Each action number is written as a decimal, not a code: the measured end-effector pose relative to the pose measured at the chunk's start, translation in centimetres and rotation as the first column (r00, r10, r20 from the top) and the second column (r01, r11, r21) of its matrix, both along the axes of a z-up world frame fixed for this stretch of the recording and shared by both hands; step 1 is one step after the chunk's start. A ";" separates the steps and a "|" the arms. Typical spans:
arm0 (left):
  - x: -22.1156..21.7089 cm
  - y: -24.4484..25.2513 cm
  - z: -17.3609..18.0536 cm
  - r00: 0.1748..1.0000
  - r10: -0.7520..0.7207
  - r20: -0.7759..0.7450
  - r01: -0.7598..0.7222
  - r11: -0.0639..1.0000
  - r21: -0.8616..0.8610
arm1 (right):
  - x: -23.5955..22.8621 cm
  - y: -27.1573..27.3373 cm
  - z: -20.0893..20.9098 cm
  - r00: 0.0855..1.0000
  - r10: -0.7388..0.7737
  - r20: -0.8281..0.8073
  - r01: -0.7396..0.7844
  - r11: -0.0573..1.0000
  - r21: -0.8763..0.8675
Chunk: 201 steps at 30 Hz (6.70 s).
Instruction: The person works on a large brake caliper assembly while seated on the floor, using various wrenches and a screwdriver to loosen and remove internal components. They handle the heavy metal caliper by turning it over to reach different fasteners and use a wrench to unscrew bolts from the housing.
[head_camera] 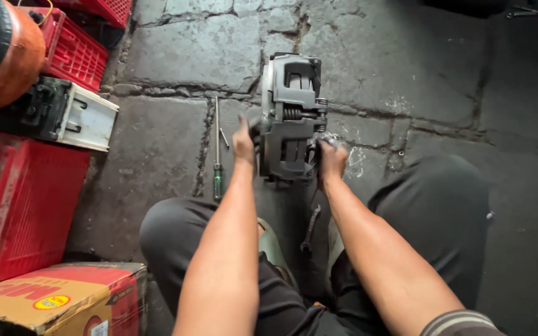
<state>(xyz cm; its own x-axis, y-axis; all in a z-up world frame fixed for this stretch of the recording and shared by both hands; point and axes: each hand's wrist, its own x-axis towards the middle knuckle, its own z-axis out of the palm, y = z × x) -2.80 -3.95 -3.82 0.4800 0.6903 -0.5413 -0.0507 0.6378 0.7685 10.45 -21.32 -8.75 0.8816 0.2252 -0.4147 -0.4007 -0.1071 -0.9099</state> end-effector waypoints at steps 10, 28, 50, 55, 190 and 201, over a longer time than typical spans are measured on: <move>-1.7 -2.6 -6.2 0.998 -0.041 -0.050 0.042 0.999 0.013 | -1.2 -1.2 -4.8 0.962 0.266 -0.067 -0.265 0.837 -0.480; 6.7 3.1 3.8 0.917 -0.115 -0.381 0.274 0.876 0.396 | 3.9 4.3 7.0 0.961 -0.005 -0.277 -0.065 0.968 -0.241; 5.0 -2.0 6.0 0.750 0.256 -0.610 0.089 0.874 0.477 | 4.3 4.9 6.8 0.875 -0.067 -0.479 0.097 0.995 0.037; 3.8 -4.5 4.1 0.843 0.300 -0.447 0.169 0.642 0.748 | 5.7 5.2 3.1 0.842 0.128 -0.523 0.030 0.958 0.284; 2.4 -3.2 16.7 0.465 -0.060 -0.883 0.788 0.482 0.382 | -12.8 -2.6 22.6 0.325 0.607 0.725 -0.271 0.795 -0.543; 1.6 -0.1 5.8 0.960 -0.181 -0.214 0.200 0.977 0.072 | 0.8 9.9 25.1 0.601 0.653 0.462 -0.437 0.752 -0.494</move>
<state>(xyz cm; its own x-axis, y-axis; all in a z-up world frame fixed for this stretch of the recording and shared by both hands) -1.21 -4.02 2.01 0.4924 0.6483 -0.5807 0.2298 0.5467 0.8052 11.27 -11.39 16.38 0.7088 0.7054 -0.0094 0.4155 -0.4282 -0.8025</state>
